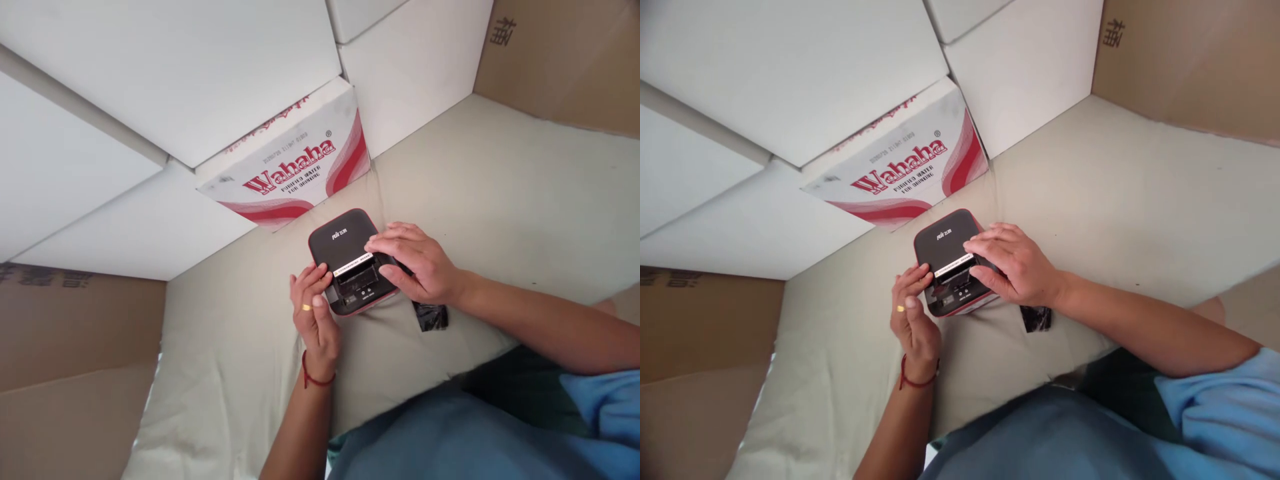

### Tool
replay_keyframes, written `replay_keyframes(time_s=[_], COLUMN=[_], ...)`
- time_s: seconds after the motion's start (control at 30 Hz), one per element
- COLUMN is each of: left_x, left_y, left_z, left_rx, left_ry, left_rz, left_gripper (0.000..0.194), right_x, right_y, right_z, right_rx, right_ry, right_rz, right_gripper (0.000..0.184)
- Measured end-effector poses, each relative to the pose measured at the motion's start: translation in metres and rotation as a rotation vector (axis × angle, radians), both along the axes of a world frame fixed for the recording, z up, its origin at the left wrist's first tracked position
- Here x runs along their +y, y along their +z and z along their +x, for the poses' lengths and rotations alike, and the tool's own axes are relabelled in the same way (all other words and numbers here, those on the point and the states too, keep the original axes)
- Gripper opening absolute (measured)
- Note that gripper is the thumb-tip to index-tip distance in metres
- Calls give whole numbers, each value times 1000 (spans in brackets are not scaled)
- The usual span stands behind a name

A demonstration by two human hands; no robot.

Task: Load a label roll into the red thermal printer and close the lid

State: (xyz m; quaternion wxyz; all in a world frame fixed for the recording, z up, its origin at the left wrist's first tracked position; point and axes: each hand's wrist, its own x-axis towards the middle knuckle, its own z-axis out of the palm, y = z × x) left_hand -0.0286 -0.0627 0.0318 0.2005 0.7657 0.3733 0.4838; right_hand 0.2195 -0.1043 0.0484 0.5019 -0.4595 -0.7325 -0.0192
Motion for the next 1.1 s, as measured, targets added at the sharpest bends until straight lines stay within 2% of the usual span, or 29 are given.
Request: replay_keyframes(time_s=[0.13,0.17,0.23,0.27,0.33,0.5,0.87,1.1], left_x=[4,5,7,8,10,10,10,11], left_y=[-1,-1,1,1,1,-5,-13,-16], left_z=[3,4,4,4,5,11,6,8], left_rx=[-355,-447,-569,-594,-610,-671,-651,-656], left_ry=[-120,-146,-196,-220,-268,-315,-310,-348], left_rz=[-270,-342,-469,-525,-628,-827,-854,-794], left_gripper=[24,28,53,65,77,78,81,81], right_x=[-3,-3,-4,-4,-5,-11,-11,-14], right_y=[-8,-9,-9,-8,-5,2,10,31], right_z=[-3,-3,-2,-2,0,1,1,6], right_rx=[-13,-12,-11,-11,-14,-44,-142,-344], right_ry=[114,139,155,152,135,147,165,199], right_rz=[39,63,97,104,118,137,169,103], right_gripper=[35,33,30,29,28,28,27,28])
